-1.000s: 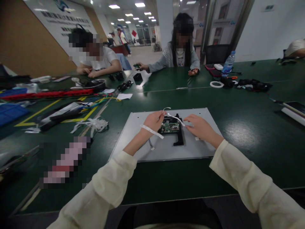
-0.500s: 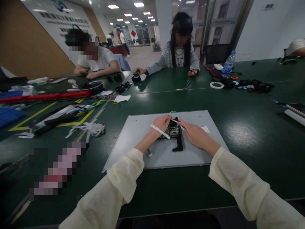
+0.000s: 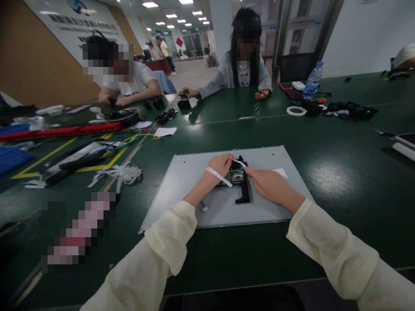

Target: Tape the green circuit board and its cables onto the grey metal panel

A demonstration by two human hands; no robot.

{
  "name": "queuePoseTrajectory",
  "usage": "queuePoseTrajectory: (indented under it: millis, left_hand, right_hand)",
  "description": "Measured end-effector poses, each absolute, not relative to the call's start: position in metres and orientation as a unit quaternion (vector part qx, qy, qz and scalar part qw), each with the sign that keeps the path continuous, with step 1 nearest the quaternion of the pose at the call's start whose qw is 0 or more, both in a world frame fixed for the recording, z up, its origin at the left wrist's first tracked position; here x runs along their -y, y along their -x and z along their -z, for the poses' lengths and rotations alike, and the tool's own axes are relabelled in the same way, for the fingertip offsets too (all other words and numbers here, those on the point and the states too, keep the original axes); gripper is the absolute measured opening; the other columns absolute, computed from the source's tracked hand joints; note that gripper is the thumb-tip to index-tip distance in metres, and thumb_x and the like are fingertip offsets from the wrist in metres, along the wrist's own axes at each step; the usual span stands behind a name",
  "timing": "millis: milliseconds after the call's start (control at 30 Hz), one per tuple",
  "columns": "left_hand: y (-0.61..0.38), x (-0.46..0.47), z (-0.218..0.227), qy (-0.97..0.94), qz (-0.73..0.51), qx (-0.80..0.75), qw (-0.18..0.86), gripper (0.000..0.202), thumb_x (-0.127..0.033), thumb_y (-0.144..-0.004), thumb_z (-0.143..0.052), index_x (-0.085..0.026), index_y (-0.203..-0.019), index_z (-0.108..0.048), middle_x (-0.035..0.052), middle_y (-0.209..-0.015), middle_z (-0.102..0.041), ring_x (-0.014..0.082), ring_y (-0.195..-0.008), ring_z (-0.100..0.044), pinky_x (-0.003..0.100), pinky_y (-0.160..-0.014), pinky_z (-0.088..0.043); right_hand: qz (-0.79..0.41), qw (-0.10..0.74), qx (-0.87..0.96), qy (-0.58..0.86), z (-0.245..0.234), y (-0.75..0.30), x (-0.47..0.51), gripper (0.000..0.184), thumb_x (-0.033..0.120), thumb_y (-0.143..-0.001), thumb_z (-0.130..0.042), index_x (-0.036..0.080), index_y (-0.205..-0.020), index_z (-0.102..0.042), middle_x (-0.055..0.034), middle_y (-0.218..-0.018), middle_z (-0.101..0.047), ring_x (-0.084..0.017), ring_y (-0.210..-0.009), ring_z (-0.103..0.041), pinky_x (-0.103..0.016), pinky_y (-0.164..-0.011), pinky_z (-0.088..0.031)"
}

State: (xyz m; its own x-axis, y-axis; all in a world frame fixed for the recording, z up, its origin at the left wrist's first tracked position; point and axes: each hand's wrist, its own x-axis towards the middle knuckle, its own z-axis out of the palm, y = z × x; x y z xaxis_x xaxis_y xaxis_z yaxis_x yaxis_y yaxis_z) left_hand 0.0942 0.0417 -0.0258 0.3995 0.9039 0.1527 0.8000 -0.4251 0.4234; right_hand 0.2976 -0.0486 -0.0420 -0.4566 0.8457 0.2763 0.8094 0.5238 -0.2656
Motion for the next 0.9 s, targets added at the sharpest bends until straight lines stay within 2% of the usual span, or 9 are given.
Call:
queuePoseTrajectory:
  millis: [300, 533, 633, 767, 833, 900]
  left_hand:
    - [-0.093, -0.043, 0.026, -0.834, -0.169, -0.514, 0.108, 0.036, -0.028, -0.097, -0.033, -0.016, -0.103, -0.067, 0.0114, -0.096, -0.071, 0.0232, -0.089, -0.065, 0.034, -0.083, -0.044]
    - [-0.092, -0.042, 0.026, -0.838, -0.160, -0.512, 0.102, 0.034, -0.027, -0.096, -0.035, -0.016, -0.102, -0.067, 0.0102, -0.094, -0.071, 0.0228, -0.088, -0.065, 0.033, -0.081, -0.045]
    - [-0.093, -0.042, 0.021, -0.837, -0.185, -0.504, 0.107, 0.034, -0.028, -0.097, -0.034, -0.016, -0.102, -0.066, 0.0100, -0.093, -0.071, 0.0222, -0.088, -0.065, 0.031, -0.081, -0.045]
    - [-0.097, -0.038, -0.001, -0.846, -0.252, -0.451, 0.129, 0.035, -0.026, -0.097, -0.033, -0.014, -0.102, -0.065, 0.0086, -0.092, -0.070, 0.0192, -0.088, -0.064, 0.029, -0.080, -0.045]
    - [-0.100, -0.032, -0.017, -0.848, -0.249, -0.425, 0.198, 0.035, -0.027, -0.095, -0.034, -0.014, -0.098, -0.067, 0.0047, -0.077, -0.067, 0.0154, -0.074, -0.062, 0.026, -0.071, -0.045]
    - [-0.101, -0.023, -0.032, -0.839, -0.148, -0.389, 0.350, 0.036, -0.032, -0.092, -0.038, -0.014, -0.092, -0.070, -0.0003, -0.057, -0.059, 0.0111, -0.052, -0.051, 0.022, -0.054, -0.041]
  right_hand:
    - [-0.065, 0.207, 0.839, 0.500, 0.039, -0.306, 0.050, 0.035, 0.021, -0.091, -0.043, 0.023, -0.120, -0.062, -0.0045, -0.118, -0.067, -0.022, -0.098, -0.067, -0.040, -0.090, -0.051]
    - [-0.065, 0.210, 0.841, 0.495, 0.036, -0.310, 0.050, 0.033, 0.019, -0.087, -0.046, 0.022, -0.113, -0.066, -0.0039, -0.109, -0.071, -0.022, -0.095, -0.068, -0.039, -0.088, -0.051]
    - [-0.084, 0.270, 0.818, 0.501, 0.037, -0.308, 0.049, 0.033, 0.018, -0.088, -0.046, 0.021, -0.116, -0.064, -0.0043, -0.106, -0.071, -0.022, -0.095, -0.068, -0.039, -0.089, -0.051]
    - [-0.105, 0.387, 0.762, 0.508, 0.035, -0.304, 0.048, 0.040, 0.021, -0.088, -0.048, 0.023, -0.128, -0.055, -0.0058, -0.111, -0.069, -0.021, -0.098, -0.066, -0.038, -0.086, -0.053]
    - [-0.140, 0.458, 0.727, 0.493, 0.030, -0.301, 0.049, 0.050, 0.026, -0.087, -0.055, 0.026, -0.136, -0.047, -0.0070, -0.121, -0.064, -0.021, -0.103, -0.064, -0.038, -0.087, -0.053]
    - [-0.211, 0.512, 0.697, 0.455, 0.024, -0.299, 0.051, 0.066, 0.031, -0.083, -0.062, 0.030, -0.143, -0.036, -0.0083, -0.134, -0.054, -0.021, -0.110, -0.060, -0.038, -0.091, -0.052]
